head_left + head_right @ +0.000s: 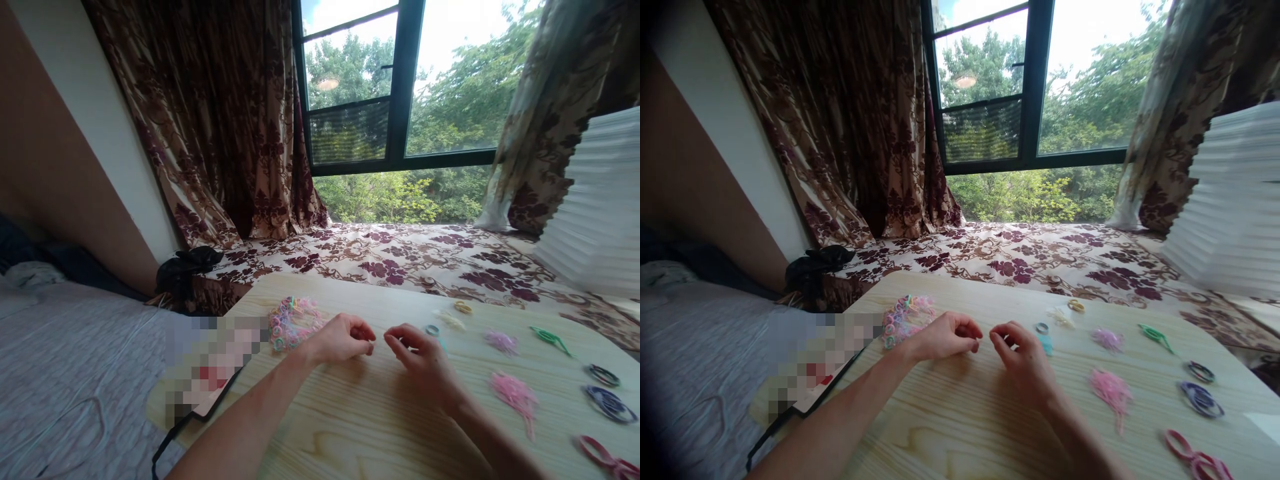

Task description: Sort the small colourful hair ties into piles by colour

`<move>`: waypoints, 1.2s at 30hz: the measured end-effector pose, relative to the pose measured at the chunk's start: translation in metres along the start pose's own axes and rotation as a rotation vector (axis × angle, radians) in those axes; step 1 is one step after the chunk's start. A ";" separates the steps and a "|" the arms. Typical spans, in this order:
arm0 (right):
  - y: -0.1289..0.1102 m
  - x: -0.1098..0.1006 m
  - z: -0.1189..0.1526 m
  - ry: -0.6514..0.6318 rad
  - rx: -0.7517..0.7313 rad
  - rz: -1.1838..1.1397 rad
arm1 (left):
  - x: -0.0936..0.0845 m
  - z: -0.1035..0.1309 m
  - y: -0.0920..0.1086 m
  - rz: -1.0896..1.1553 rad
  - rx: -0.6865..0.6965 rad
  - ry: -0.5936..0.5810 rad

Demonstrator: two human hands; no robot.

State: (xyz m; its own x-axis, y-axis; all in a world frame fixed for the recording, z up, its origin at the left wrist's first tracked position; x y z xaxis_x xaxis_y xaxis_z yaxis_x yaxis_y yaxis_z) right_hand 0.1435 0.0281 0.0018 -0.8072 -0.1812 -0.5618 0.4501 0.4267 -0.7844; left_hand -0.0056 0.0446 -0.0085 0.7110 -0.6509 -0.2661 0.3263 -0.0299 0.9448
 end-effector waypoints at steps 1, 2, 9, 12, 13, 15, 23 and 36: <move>0.002 -0.005 -0.001 0.021 0.005 -0.003 | 0.000 0.000 0.000 0.010 0.001 0.004; 0.004 -0.011 -0.002 0.045 0.014 0.002 | 0.000 0.000 0.000 0.015 0.002 0.006; 0.035 -0.082 -0.001 0.263 0.170 0.173 | 0.000 -0.001 -0.003 -0.011 -0.033 -0.005; 0.055 -0.114 0.009 0.362 0.276 0.259 | -0.001 -0.002 -0.006 -0.027 -0.032 0.002; 0.062 -0.122 0.013 0.384 0.310 0.285 | -0.001 -0.003 -0.006 -0.032 -0.036 0.006; 0.074 -0.132 0.018 0.409 0.368 0.332 | -0.001 -0.003 -0.007 -0.040 -0.047 0.009; 0.091 -0.128 0.018 0.388 0.499 0.492 | 0.000 0.001 0.000 -0.062 -0.047 0.011; 0.060 -0.128 0.016 0.400 0.404 0.482 | -0.001 -0.001 -0.003 0.011 -0.041 0.029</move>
Point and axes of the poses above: each hand's wrist, its own z-axis away from the middle knuckle, its own x-axis out of the palm, y = z × x, the point moved 5 cm from there along -z, towards the middle knuckle, and after that the axes turned 14 degrees about -y, right-handed, at the moved point
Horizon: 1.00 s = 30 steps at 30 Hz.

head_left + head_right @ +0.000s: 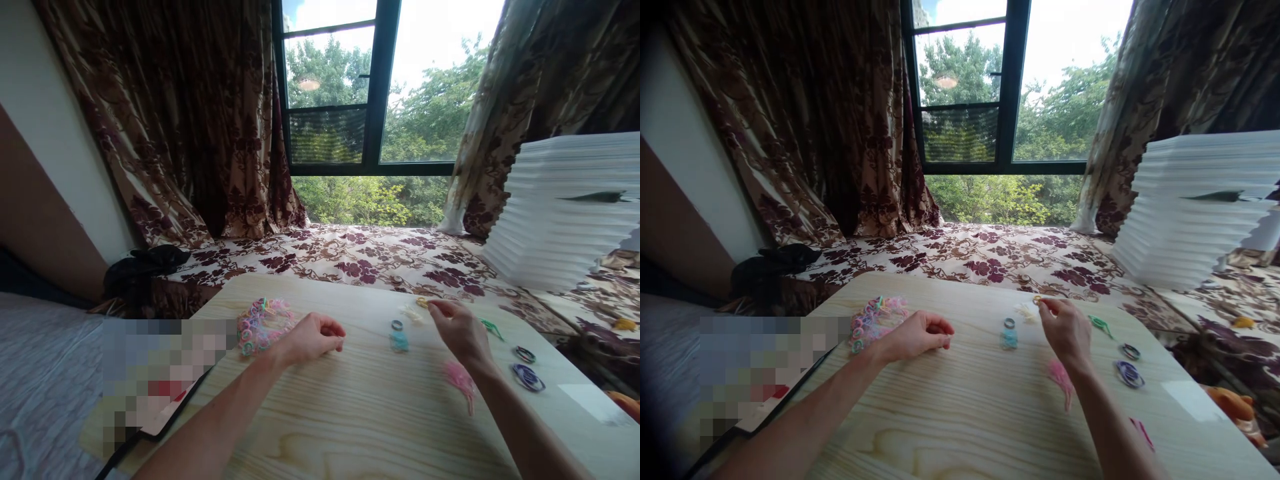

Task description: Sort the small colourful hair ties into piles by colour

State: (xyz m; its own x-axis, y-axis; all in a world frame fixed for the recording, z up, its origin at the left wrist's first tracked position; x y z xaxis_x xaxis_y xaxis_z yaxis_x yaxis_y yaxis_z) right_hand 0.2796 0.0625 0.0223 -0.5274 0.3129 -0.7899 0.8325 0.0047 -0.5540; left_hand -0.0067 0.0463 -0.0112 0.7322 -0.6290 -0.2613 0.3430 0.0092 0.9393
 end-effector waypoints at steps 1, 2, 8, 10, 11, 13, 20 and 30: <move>-0.011 0.005 0.003 -0.036 -0.054 -0.046 | 0.000 0.000 0.000 0.027 0.003 -0.002; -0.023 0.012 0.007 -0.087 -0.114 -0.097 | 0.000 0.000 0.000 0.060 0.005 -0.010; -0.091 0.052 0.044 -0.426 -0.360 -0.331 | 0.004 0.005 0.007 0.257 0.005 -0.081; -0.100 0.058 0.053 -0.506 -0.384 -0.400 | 0.007 0.007 0.011 0.269 0.008 -0.102; -0.103 0.061 0.056 -0.541 -0.388 -0.427 | 0.008 0.008 0.012 0.269 0.008 -0.111; -0.105 0.064 0.061 -0.594 -0.384 -0.447 | 0.010 0.008 0.012 0.267 0.008 -0.126; -0.108 0.074 0.068 -0.671 -0.422 -0.427 | 0.013 0.008 0.011 0.254 0.007 -0.156; -0.101 0.079 0.065 -0.672 -0.381 -0.473 | 0.011 0.012 0.008 -0.015 -0.096 -0.215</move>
Point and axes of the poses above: each hand's wrist, its own z-axis away from the middle knuckle, its own x-axis out of the palm, y = z × x, the point moved 5 cm from there along -z, towards the middle knuckle, and after that the axes turned 14 degrees about -y, right-handed, at the moved point
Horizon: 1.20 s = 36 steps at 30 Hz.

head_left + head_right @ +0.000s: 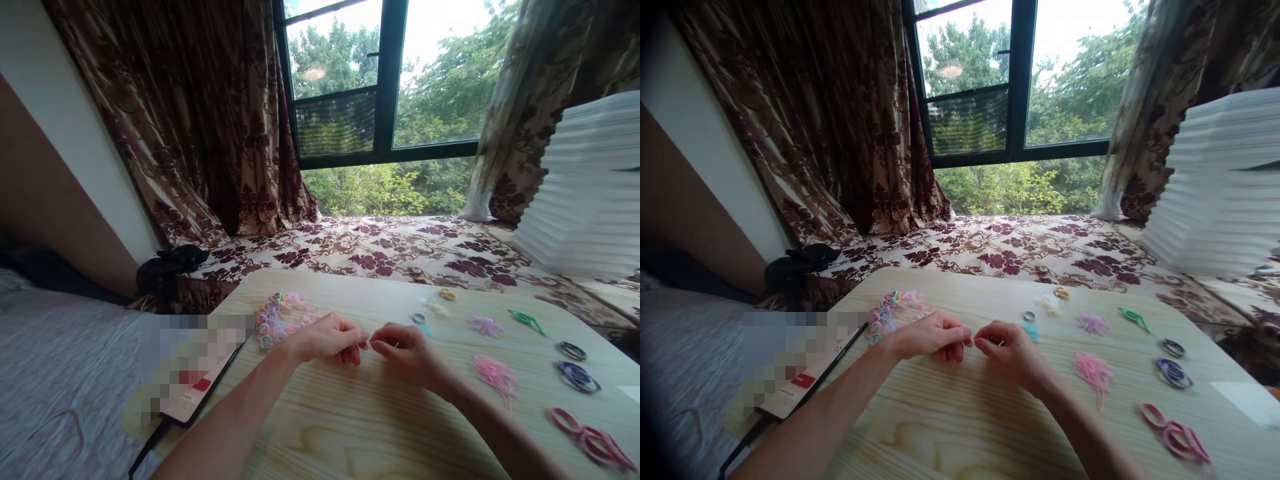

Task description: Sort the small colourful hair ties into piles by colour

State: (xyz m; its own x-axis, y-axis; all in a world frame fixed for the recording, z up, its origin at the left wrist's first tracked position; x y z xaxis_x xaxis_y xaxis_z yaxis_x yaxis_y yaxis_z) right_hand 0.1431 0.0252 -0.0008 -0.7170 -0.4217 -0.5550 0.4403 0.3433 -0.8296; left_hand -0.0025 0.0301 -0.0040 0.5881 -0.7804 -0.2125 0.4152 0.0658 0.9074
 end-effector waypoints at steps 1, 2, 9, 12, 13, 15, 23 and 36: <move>0.000 0.000 0.000 0.001 0.004 -0.009 | 0.001 0.000 0.001 -0.046 0.002 -0.007; -0.001 0.000 0.000 0.002 0.007 -0.016 | 0.002 0.001 0.002 -0.085 0.009 -0.009; 0.001 0.002 0.001 0.039 -0.003 0.004 | 0.007 0.001 0.006 -0.119 0.009 0.024; 0.001 0.006 0.001 0.030 -0.037 0.027 | 0.007 0.000 0.007 -0.113 0.007 0.026; 0.001 0.006 0.001 0.024 -0.049 0.039 | 0.007 0.000 0.007 -0.110 0.002 0.030; 0.001 0.006 0.000 0.012 -0.065 0.068 | 0.006 0.000 0.006 -0.108 -0.012 0.038; 0.015 -0.062 0.018 0.038 0.089 0.207 | 0.005 -0.005 0.001 -0.204 -0.052 0.091; 0.038 -0.125 0.101 0.059 0.493 0.546 | 0.005 -0.008 -0.002 -0.268 -0.033 0.087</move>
Point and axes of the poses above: each hand's wrist, its own z-axis away from the middle knuckle, its own x-axis out of the palm, y = z × x, the point moved 5 cm from there along -z, towards the middle knuckle, and after that the axes turned 14 degrees about -y, right-handed, at the moved point
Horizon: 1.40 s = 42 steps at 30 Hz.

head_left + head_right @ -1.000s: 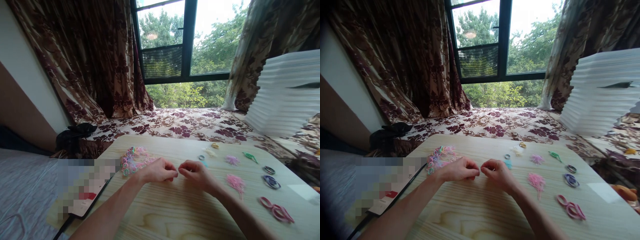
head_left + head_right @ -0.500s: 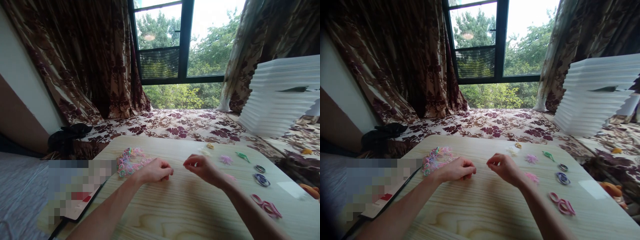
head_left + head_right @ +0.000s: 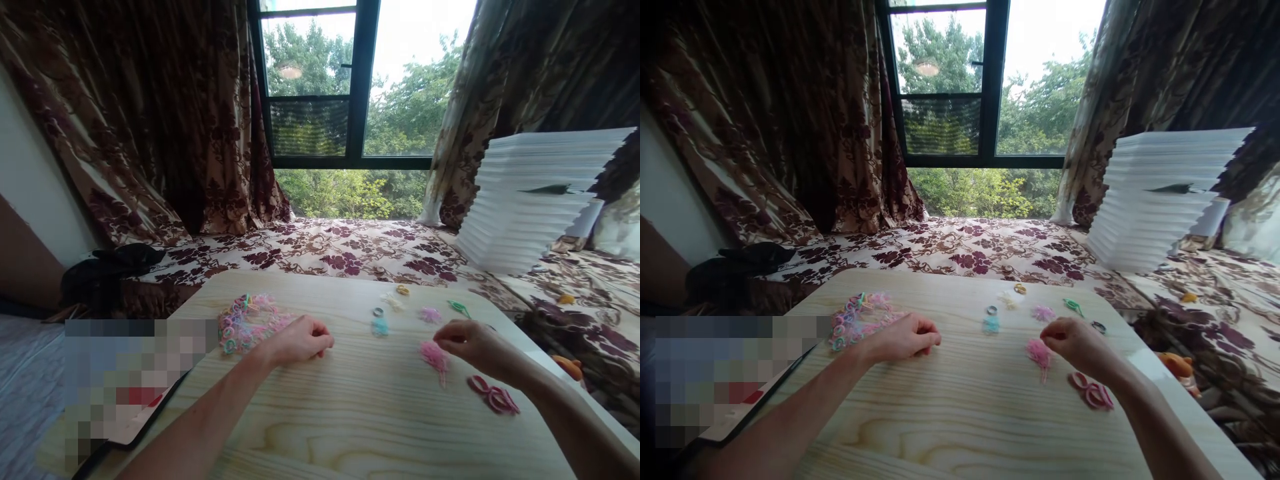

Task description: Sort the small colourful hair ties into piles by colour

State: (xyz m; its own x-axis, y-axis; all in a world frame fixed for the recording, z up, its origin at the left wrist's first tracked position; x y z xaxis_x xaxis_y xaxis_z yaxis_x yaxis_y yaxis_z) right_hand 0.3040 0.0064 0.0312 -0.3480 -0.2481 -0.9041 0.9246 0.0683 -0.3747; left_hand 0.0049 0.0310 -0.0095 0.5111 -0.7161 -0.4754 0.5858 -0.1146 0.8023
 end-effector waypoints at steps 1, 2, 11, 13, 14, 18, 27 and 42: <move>-0.001 0.000 0.002 -0.001 0.004 0.015 | 0.000 0.000 0.000 0.004 -0.005 0.003; -0.001 0.000 0.003 0.000 0.008 0.025 | 0.000 0.000 0.000 0.007 -0.009 0.003; -0.024 -0.010 -0.006 0.079 -0.079 -0.028 | -0.001 0.004 0.003 0.066 -0.014 -0.010; -0.054 0.003 -0.018 0.020 -0.173 -0.048 | -0.009 0.007 0.002 0.077 -0.006 0.026; -0.069 0.012 -0.025 -0.014 -0.221 -0.064 | -0.016 0.009 0.001 0.068 0.008 0.069; -0.116 0.051 -0.048 -0.096 -0.366 -0.102 | -0.051 0.023 -0.006 0.011 0.044 0.263; -0.112 0.076 -0.062 0.018 -0.405 -0.136 | -0.086 0.041 -0.036 -0.227 -0.172 0.384; -0.136 0.089 -0.040 0.054 -0.461 0.019 | -0.070 0.035 -0.021 -0.449 -0.257 0.459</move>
State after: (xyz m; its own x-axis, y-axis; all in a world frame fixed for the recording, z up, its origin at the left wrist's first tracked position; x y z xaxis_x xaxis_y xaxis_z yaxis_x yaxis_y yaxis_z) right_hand 0.1414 0.0137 -0.0070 -0.3503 -0.1931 -0.9165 0.7700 0.4978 -0.3991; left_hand -0.0649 0.0596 0.0196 0.3651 -0.2675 -0.8917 0.9046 -0.1243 0.4076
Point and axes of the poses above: each hand's wrist, its own z-axis away from the middle knuckle, its own x-axis out of the palm, y = z × x, the point moved 5 cm from there along -z, towards the middle knuckle, and after that the axes turned 14 degrees about -y, right-handed, at the moved point
